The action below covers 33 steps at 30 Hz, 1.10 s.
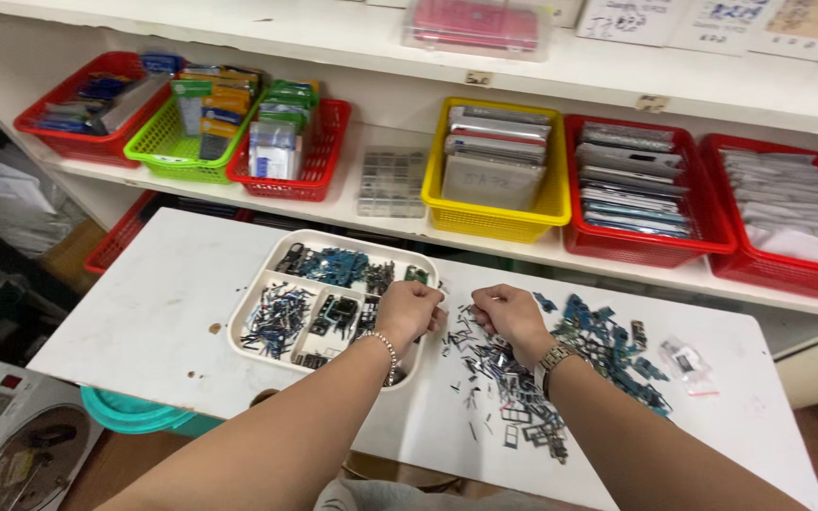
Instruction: The person sorts small electronic components from a pile on a white table into a compartmentalized tray. They pick up individual pieces, separate them, and place them into specific sections of the tray. The background shows shelves with labeled baskets containing various items.
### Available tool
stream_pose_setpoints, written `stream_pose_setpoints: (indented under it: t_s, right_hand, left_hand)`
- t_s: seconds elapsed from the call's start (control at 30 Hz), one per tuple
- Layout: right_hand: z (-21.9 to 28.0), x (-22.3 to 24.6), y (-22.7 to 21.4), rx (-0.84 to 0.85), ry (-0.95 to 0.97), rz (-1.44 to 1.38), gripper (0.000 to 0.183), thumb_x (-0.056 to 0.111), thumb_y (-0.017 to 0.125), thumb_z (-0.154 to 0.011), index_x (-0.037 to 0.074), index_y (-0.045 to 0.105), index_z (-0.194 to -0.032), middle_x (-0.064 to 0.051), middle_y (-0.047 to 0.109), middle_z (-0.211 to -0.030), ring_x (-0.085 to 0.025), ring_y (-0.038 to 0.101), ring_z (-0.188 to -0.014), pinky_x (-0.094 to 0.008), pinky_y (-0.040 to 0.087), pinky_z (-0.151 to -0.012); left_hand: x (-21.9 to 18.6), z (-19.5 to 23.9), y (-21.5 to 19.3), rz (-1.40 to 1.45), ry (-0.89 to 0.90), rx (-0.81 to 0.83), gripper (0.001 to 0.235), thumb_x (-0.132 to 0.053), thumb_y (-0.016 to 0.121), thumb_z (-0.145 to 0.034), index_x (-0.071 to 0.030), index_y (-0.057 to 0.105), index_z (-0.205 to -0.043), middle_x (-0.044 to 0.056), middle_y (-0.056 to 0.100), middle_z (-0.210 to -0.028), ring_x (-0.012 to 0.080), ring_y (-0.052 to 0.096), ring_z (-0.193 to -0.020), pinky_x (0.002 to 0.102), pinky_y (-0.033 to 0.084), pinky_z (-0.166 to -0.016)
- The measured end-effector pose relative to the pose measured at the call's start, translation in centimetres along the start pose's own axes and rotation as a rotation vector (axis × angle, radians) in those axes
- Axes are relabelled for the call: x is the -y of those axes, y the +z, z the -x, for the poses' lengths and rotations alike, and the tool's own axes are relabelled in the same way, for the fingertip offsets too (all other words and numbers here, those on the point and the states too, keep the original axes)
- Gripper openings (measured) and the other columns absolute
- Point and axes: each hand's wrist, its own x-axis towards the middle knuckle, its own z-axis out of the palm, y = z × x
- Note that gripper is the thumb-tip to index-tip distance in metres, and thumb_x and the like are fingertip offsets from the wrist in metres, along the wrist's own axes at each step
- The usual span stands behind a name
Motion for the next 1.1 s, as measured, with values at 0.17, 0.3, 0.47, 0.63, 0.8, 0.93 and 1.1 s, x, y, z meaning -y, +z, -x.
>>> stream_pose_setpoints:
  t_s: [0.17, 0.3, 0.47, 0.63, 0.8, 0.93, 1.1]
  right_hand:
    - [1.0, -4.5, -6.8, -0.205, 0.028, 0.175, 0.018, 0.011, 0.072, -0.088, 0.000, 0.076, -0.102, -0.009, 0.076, -0.088, -0.016, 0.067, -0.072, -0.030, 0.056, -0.065]
    - [1.2, -7.1, -9.7, -0.243, -0.079, 0.562, 0.019, 0.020, 0.078, -0.083, 0.009, 0.080, -0.098, -0.009, 0.080, -0.095, -0.020, 0.074, -0.084, -0.032, 0.057, -0.079]
    - [1.0, -8.2, -10.6, -0.208, -0.133, 0.660, 0.022, 0.027, 0.077, -0.083, 0.009, 0.080, -0.095, -0.011, 0.079, -0.096, -0.025, 0.074, -0.089, -0.036, 0.057, -0.083]
    - [2.4, -6.9, -13.0, -0.057, -0.134, 0.624, 0.022, 0.025, 0.076, -0.083, 0.009, 0.078, -0.098, -0.010, 0.078, -0.089, -0.024, 0.075, -0.085, -0.036, 0.058, -0.081]
    - [6.0, -4.5, -15.5, 0.302, -0.134, 0.729, 0.027, 0.022, 0.081, -0.076, 0.010, 0.075, -0.100, -0.005, 0.077, -0.089, -0.020, 0.075, -0.087, -0.033, 0.060, -0.082]
    - [8.9, -3.6, -14.8, 0.253, -0.284, 1.002, 0.041, 0.026, 0.088, -0.071, 0.012, 0.068, -0.104, -0.006, 0.067, -0.105, -0.022, 0.065, -0.103, -0.036, 0.053, -0.091]
    - [9.6, -3.3, -14.5, 0.219, -0.334, 1.066, 0.030, 0.029, 0.082, -0.077, 0.012, 0.071, -0.099, -0.006, 0.063, -0.104, -0.023, 0.061, -0.111, -0.037, 0.051, -0.098]
  left_hand:
    - [2.0, 0.5, 5.5, 0.025, -0.118, 0.180, 0.016, -0.012, 0.065, -0.093, 0.002, 0.072, -0.096, 0.011, 0.075, -0.074, 0.0127, 0.064, -0.052, 0.026, 0.054, -0.048]
    - [2.6, 1.7, 8.1, -0.065, -0.143, 0.206, 0.015, -0.012, 0.065, -0.093, 0.001, 0.073, -0.096, 0.011, 0.074, -0.076, 0.0131, 0.066, -0.053, 0.026, 0.053, -0.048]
    - [2.0, 3.1, 9.7, -0.093, -0.197, 0.185, 0.015, -0.012, 0.066, -0.093, 0.000, 0.073, -0.097, 0.011, 0.075, -0.079, 0.0147, 0.067, -0.055, 0.027, 0.055, -0.051]
    - [1.5, 3.4, 11.0, -0.139, -0.205, 0.140, 0.016, -0.015, 0.067, -0.093, -0.001, 0.074, -0.097, 0.011, 0.077, -0.081, 0.0151, 0.068, -0.058, 0.027, 0.058, -0.052]
    - [2.2, 3.3, 13.8, -0.155, -0.188, 0.106, 0.015, -0.012, 0.068, -0.091, 0.000, 0.075, -0.096, 0.011, 0.077, -0.084, 0.0168, 0.070, -0.061, 0.029, 0.060, -0.055]
    - [2.7, 3.4, 15.3, -0.202, -0.191, 0.064, 0.012, -0.010, 0.071, -0.089, -0.001, 0.077, -0.092, 0.009, 0.077, -0.086, 0.0169, 0.071, -0.068, 0.030, 0.062, -0.057]
    - [3.0, 4.0, 15.4, -0.238, -0.185, 0.040, 0.011, -0.012, 0.071, -0.088, -0.004, 0.077, -0.093, 0.008, 0.078, -0.088, 0.0160, 0.073, -0.073, 0.030, 0.062, -0.061]
